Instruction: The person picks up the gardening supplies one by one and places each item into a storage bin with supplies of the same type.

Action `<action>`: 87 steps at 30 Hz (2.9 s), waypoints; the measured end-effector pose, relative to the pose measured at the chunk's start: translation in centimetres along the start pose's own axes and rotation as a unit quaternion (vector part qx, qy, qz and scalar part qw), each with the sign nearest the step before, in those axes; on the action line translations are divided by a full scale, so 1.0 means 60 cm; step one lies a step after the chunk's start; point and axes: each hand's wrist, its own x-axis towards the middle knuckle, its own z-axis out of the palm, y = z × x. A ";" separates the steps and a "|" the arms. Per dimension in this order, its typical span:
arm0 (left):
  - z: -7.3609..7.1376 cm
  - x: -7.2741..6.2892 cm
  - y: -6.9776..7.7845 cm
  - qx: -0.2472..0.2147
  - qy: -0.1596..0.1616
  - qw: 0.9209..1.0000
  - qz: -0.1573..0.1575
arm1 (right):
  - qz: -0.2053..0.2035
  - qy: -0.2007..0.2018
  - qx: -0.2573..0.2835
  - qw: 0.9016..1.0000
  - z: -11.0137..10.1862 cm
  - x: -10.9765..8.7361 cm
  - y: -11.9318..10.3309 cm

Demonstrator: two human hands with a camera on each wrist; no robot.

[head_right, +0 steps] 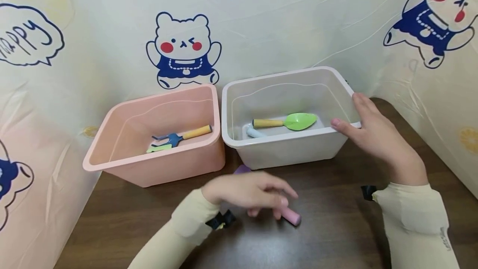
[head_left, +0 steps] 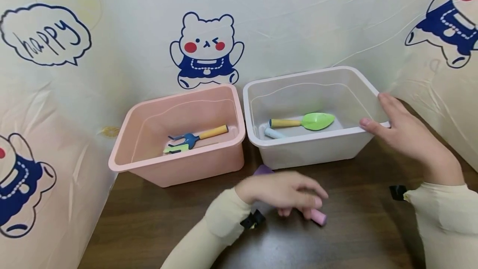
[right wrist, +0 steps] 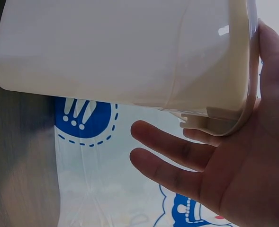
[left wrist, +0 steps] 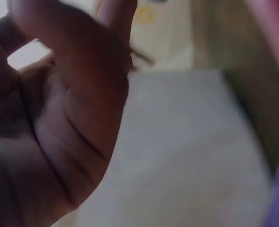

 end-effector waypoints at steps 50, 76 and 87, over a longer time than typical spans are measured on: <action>0.130 0.006 -0.089 0.350 0.169 0.917 -0.092 | -0.003 0.012 -0.002 1.000 0.003 0.005 -0.001; 0.057 -0.145 -0.150 0.339 0.279 0.882 -0.170 | -0.007 0.014 0.004 1.000 0.004 0.008 0.002; 0.040 -0.146 -0.174 0.415 0.326 0.835 -0.157 | -0.005 0.018 0.003 1.000 0.003 0.008 0.004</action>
